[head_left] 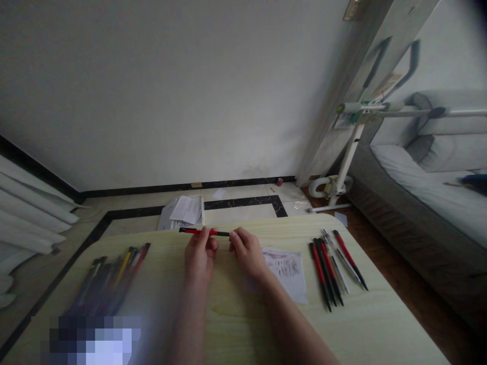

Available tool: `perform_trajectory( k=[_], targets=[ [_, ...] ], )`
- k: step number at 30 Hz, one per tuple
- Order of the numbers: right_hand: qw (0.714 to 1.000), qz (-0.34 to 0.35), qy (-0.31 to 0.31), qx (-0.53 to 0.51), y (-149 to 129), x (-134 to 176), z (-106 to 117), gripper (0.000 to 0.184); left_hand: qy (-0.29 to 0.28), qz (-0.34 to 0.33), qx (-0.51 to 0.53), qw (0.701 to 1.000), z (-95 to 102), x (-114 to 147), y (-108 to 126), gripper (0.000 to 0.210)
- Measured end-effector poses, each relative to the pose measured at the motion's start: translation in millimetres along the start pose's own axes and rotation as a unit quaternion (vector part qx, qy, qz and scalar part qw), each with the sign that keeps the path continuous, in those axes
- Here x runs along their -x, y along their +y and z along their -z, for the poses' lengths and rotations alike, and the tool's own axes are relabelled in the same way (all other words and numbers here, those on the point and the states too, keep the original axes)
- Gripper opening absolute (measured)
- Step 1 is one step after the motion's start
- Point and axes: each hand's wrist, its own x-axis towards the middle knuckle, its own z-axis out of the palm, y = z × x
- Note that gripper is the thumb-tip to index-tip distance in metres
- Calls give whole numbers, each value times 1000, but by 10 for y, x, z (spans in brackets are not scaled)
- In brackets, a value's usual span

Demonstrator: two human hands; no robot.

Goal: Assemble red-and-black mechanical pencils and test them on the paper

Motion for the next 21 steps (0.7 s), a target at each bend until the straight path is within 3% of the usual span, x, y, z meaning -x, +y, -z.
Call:
perform_trajectory(
  k=[13,21],
  targets=[
    [1000,-14,6,-1,23,-6,-6,36,-31,30,-24,999,-4,28,10,27],
    [1000,-8,-9,-4,17,-5,-43,23,-4,9,26,1000,-2,-6,9,22]
  ],
)
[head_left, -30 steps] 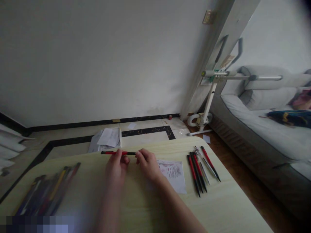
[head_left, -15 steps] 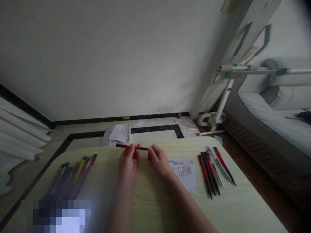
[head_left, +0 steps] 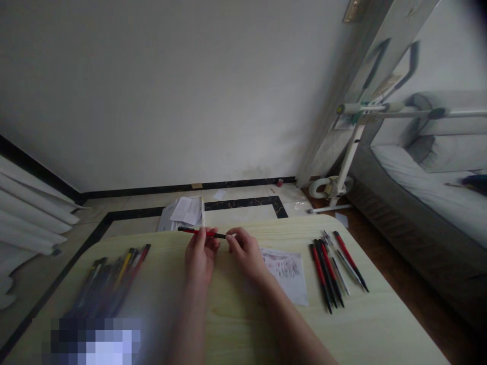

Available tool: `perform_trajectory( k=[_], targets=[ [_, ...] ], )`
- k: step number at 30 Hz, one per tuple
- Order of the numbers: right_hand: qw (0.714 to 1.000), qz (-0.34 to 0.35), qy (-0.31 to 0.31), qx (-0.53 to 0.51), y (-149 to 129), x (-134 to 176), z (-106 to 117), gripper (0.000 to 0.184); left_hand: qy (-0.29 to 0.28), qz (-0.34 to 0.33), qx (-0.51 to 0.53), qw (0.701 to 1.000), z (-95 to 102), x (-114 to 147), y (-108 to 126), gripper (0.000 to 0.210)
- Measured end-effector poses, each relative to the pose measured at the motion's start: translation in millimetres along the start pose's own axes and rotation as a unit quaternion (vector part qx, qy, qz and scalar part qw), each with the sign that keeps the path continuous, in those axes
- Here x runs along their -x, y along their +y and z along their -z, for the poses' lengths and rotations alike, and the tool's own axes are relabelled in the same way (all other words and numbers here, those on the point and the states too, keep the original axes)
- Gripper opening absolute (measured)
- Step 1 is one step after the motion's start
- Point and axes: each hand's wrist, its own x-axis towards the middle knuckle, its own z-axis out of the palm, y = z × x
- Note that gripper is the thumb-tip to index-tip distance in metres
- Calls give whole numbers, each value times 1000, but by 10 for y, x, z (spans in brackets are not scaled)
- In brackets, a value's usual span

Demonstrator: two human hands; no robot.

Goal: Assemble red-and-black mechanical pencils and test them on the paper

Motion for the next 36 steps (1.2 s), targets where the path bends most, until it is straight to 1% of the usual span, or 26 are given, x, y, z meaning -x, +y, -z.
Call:
perform_trajectory(
  k=[4,13,20,25,30,36],
  targets=[
    [1000,8,-4,16,31,3,-5,22,18,-3,1,1000,-7,0,5,22],
    [1000,14,14,12,24,10,12,19,-23,-9,-41,999,14,7,-26,22],
    [998,20,30,45,1,10,10,20,-15,-8,-64,998,-6,33,-40,25],
    [996,36,25,74,-5,20,7,21,-23,-21,-79,996,-9,50,-30,26],
    [990,62,5,128,-47,50,10,22,-1,-26,-103,994,-14,48,-16,28],
    [986,53,-10,158,-110,86,-37,23,-6,-63,-123,990,-25,62,11,28]
  ],
)
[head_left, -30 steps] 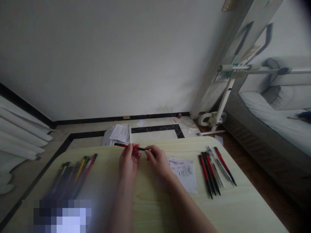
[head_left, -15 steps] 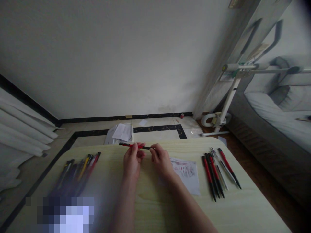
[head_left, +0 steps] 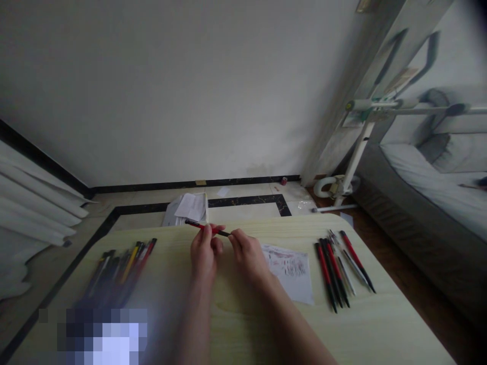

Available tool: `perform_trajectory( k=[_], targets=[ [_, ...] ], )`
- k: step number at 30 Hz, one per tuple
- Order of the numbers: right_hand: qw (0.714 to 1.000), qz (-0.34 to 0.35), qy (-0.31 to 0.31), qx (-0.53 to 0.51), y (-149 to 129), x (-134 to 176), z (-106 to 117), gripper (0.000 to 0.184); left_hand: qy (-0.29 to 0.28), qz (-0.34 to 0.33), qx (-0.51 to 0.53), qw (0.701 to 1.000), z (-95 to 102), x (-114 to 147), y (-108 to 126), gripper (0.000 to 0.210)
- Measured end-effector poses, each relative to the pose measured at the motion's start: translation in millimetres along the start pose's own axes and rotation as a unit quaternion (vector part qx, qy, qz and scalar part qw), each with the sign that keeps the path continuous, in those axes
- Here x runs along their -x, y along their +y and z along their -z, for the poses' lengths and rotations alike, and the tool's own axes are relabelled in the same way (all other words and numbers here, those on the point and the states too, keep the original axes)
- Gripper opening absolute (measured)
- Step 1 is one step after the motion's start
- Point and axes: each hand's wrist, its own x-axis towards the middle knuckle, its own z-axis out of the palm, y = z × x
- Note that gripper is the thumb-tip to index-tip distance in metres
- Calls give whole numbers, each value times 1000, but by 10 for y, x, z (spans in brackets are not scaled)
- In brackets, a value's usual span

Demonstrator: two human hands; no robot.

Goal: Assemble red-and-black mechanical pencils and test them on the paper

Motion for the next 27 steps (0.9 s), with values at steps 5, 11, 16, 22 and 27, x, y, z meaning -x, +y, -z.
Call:
perform_trajectory(
  k=[5,11,16,22,27],
  targets=[
    [999,-29,23,-13,-85,14,-68,27,-4,3,8,1000,26,8,40,25],
    [973,-102,-72,-192,-132,-10,-89,32,-2,43,53,998,65,-2,86,29],
    [892,-134,-152,-404,-127,-8,-77,30,-78,125,34,989,28,49,105,46],
    [787,-213,-253,-521,-29,27,-13,27,-70,44,21,996,39,42,108,64],
    [763,-218,-290,-535,6,33,-12,27,-54,41,-4,998,43,27,112,55]
  ],
)
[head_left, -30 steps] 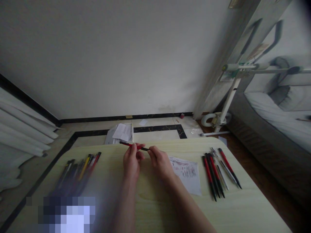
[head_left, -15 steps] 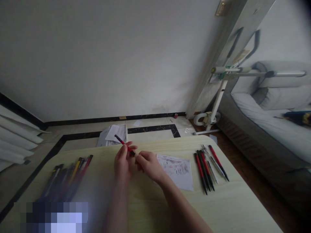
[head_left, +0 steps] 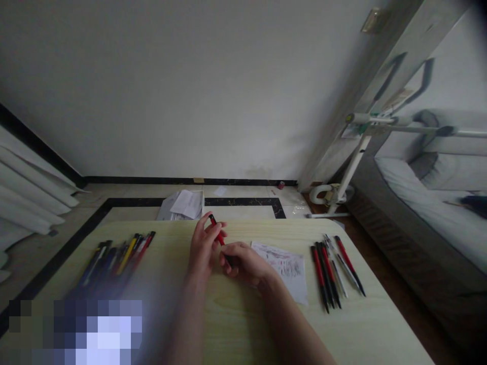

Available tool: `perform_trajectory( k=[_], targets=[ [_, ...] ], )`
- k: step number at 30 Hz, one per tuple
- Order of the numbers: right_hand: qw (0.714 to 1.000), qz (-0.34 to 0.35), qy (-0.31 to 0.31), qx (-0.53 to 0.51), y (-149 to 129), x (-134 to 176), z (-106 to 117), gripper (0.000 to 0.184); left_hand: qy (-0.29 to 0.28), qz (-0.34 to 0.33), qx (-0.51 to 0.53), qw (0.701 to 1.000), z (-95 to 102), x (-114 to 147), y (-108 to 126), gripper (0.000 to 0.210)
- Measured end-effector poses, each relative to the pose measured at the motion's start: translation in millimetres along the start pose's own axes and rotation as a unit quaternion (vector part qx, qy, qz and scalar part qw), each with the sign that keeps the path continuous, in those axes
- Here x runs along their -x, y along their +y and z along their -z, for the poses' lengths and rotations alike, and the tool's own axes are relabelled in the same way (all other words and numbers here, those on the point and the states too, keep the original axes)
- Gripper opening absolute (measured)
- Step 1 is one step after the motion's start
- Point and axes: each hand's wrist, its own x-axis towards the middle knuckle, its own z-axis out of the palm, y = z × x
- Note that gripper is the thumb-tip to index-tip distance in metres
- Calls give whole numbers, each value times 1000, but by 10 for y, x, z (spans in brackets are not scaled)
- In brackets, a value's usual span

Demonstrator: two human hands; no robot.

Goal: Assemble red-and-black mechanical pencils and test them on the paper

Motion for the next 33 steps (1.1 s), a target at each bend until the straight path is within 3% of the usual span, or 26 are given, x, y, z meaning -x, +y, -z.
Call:
perform_trajectory(
  k=[12,14,16,18,20,24,28,33],
  targets=[
    [997,34,24,59,-74,39,18,19,-48,45,5,998,-27,19,17,55],
    [995,67,50,47,-158,88,0,20,-24,9,-26,999,-18,6,-36,55],
    [987,118,102,33,-244,169,-9,19,-16,-68,-133,989,-21,11,-106,48],
    [969,177,168,37,-323,280,7,23,-59,-162,-285,943,-40,39,-175,33],
    [949,224,217,51,-386,405,59,27,-105,-232,-413,874,-67,78,-229,26],
    [910,265,308,79,-442,606,241,32,-119,-268,-549,783,-100,136,-283,32],
    [877,281,379,93,-412,664,374,29,-148,-271,-606,733,-101,152,-313,33],
    [871,290,371,144,-331,644,413,25,-158,-265,-625,717,-99,138,-332,28]
  ],
)
